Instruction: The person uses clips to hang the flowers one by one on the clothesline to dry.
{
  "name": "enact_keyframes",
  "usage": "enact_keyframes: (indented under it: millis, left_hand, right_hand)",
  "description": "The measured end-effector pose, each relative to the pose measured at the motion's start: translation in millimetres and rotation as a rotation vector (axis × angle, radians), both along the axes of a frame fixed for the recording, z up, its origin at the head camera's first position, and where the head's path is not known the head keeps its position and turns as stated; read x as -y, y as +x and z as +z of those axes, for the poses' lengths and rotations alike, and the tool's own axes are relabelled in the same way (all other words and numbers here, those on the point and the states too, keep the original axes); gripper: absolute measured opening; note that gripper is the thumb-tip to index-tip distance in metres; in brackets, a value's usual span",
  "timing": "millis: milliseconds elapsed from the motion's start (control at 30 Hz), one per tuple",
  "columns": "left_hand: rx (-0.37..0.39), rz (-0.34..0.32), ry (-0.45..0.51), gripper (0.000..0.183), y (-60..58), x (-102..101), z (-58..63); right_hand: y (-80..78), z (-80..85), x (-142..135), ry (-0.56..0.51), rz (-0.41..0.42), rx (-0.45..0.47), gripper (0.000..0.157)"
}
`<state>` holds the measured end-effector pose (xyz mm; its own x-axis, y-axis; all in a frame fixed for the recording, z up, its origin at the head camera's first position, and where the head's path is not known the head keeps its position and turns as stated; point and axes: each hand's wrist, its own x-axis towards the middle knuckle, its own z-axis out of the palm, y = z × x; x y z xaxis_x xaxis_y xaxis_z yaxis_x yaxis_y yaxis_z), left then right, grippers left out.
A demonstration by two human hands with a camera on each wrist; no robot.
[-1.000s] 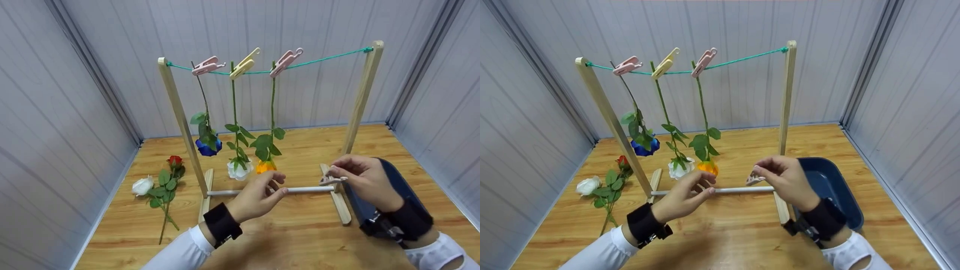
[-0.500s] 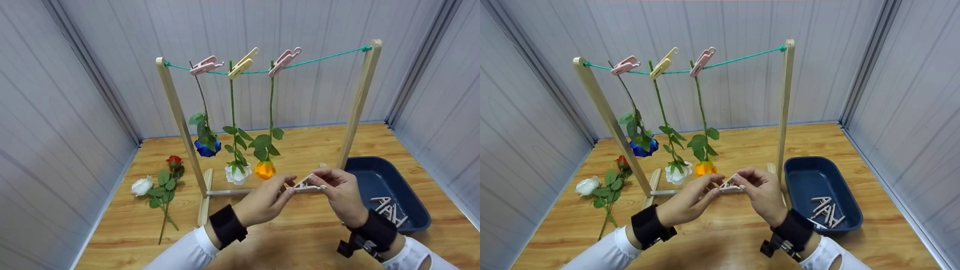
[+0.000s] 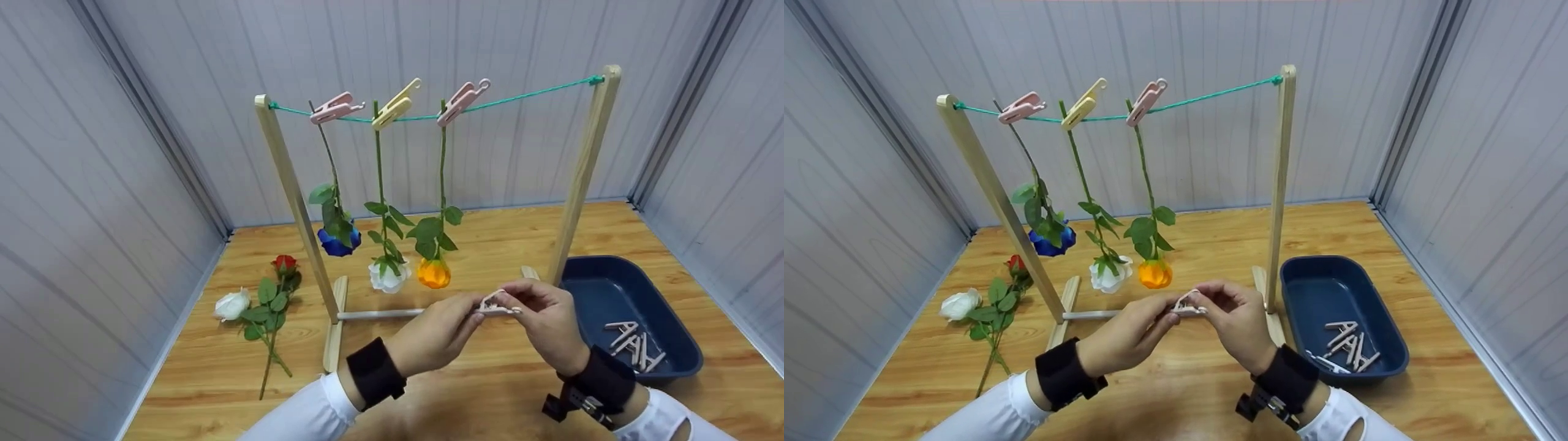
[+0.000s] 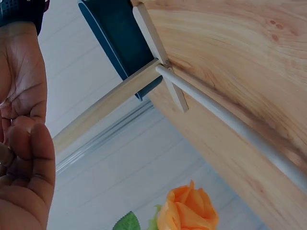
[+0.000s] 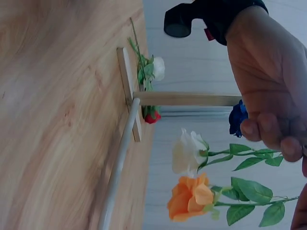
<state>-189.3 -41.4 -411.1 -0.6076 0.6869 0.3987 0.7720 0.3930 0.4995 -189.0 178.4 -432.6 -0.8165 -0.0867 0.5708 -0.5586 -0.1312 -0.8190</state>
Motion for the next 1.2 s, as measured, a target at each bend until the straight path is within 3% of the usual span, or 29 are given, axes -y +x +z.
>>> enact_keyframes:
  millis: [167, 300, 467, 600, 767, 933, 1200]
  left_hand:
    - [0.003, 0.0, -0.008, 0.03, -1.6, 8.5, 0.8]
    - [-0.002, 0.018, -0.057, 0.03, -2.5, 15.4, -0.1]
    - [-0.046, 0.062, -0.187, 0.03, -1.1, 21.0, -4.4]
    - [-0.125, 0.077, -0.287, 0.032, 1.2, 22.2, -8.8]
    - [-0.195, 0.066, -0.329, 0.029, 3.4, 23.0, -14.3]
    - [-0.222, 0.052, -0.327, 0.027, 5.6, 25.0, -19.8]
    - [-0.192, 0.063, -0.3, 0.031, 4.3, 30.6, -24.8]
  right_hand:
    - [-0.3, 2.7, -6.7, 0.038, 0.116, -0.047, 0.027]
    - [-2.0, 7.3, -11.3, 0.175, 0.171, -0.065, 0.032]
    - [-3.8, 10.2, -13.6, 0.536, 0.104, -0.202, 0.046]
    - [-5.4, 8.2, -13.2, 0.722, 0.037, -0.349, 0.039]
    - [-6.2, 1.2, -12.9, 0.761, 0.032, -0.46, 0.036]
    - [-6.0, -4.2, -11.8, 0.74, 0.043, -0.509, 0.032]
    - [-4.4, -6.7, -10.1, 0.741, 0.035, -0.537, 0.029]
